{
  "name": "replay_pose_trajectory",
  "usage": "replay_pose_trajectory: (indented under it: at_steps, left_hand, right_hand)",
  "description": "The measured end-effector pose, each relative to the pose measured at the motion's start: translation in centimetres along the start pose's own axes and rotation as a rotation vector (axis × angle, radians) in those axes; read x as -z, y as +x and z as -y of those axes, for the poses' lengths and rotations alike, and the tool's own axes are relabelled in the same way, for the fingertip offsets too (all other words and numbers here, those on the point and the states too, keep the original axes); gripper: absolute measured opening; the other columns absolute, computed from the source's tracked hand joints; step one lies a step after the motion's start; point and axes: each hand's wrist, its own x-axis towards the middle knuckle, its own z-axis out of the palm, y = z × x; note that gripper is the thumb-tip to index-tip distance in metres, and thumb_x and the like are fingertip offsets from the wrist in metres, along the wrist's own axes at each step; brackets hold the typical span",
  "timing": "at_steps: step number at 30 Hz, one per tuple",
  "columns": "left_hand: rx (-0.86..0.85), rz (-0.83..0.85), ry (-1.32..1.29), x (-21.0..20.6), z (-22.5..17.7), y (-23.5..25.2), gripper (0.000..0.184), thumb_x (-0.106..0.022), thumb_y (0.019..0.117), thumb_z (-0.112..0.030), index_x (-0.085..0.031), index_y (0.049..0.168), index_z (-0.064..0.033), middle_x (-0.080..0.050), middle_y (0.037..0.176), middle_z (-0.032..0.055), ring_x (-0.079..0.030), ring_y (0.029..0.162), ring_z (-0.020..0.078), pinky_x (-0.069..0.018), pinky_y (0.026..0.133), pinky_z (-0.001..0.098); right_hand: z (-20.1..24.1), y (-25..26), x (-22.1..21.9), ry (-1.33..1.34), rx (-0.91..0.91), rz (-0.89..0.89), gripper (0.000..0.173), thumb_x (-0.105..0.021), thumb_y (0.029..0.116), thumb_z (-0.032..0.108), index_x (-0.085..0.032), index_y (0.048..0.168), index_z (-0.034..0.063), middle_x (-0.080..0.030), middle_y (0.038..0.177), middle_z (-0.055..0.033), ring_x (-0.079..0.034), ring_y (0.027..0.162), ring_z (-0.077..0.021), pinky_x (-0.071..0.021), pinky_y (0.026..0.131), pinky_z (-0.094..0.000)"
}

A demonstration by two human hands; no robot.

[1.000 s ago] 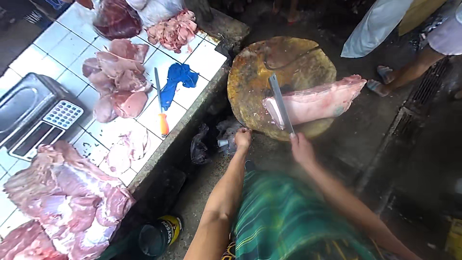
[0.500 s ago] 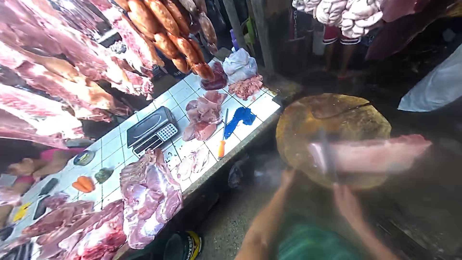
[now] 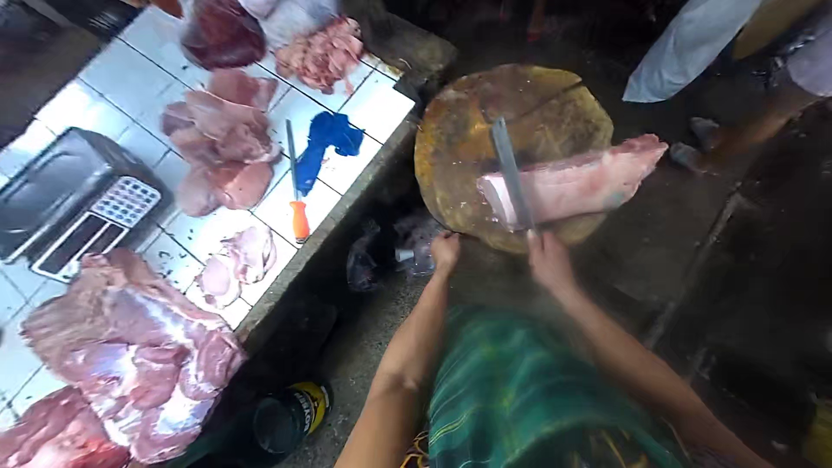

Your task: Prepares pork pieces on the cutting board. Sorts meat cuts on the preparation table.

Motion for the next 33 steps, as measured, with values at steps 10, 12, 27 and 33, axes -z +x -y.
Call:
replay_pose_trajectory:
  at_steps: [10,12,27,33]
  left_hand:
    - [-0.084,-0.012,-0.15,0.2,-1.5,-1.5,0.029,-0.06,0.1017,-0.024,-0.068,0.12,-0.0038,-0.074,0.108,0.0151,-0.073,0.096,0.0269,-0.0597,0.089,0.0503]
    - [-0.106,0.022,-0.179,-0.1,-2.2,-1.6,0.029,-0.06,0.1024,-0.024,-0.067,0.122,-0.0035,-0.074,0.108,0.0143,-0.073,0.097,0.0252,-0.0594,0.09,0.048]
    - [-0.204,0.186,-0.267,-2.4,-4.6,-1.1,0.028,-0.062,0.1032,-0.027,-0.068,0.12,-0.0053,-0.074,0.103,0.0104,-0.073,0.089,0.0191,-0.0617,0.083,0.0409]
    - [-0.2,0.177,-0.257,-2.1,-5.0,-1.0,0.028,-0.062,0.1028,-0.029,-0.069,0.118,-0.0062,-0.074,0.101,0.0088,-0.073,0.089,0.0185,-0.0612,0.083,0.0408]
  right_hand:
    - [0.3,0.2,-0.5,-0.017,-0.021,0.027,0.062,-0.031,0.1067,0.062,-0.058,0.125,0.009,-0.066,0.083,-0.0169,-0.068,0.068,-0.0337,-0.0592,0.064,-0.0573]
    - [0.0,0.1,-0.6,-0.052,-0.02,0.009,0.063,-0.031,0.1063,0.063,-0.058,0.125,0.0091,-0.067,0.084,-0.0176,-0.069,0.07,-0.035,-0.0585,0.065,-0.0581]
    - [1.8,-0.1,-0.1,-0.085,0.04,-0.059,0.067,-0.027,0.1035,0.069,-0.055,0.127,0.0137,-0.063,0.081,-0.0166,-0.065,0.067,-0.0363,-0.0535,0.059,-0.0591]
    - [2.0,0.7,-0.8,-0.151,0.03,-0.062,0.067,-0.026,0.1039,0.069,-0.054,0.128,0.0133,-0.065,0.082,-0.0172,-0.067,0.07,-0.0379,-0.0545,0.061,-0.0609]
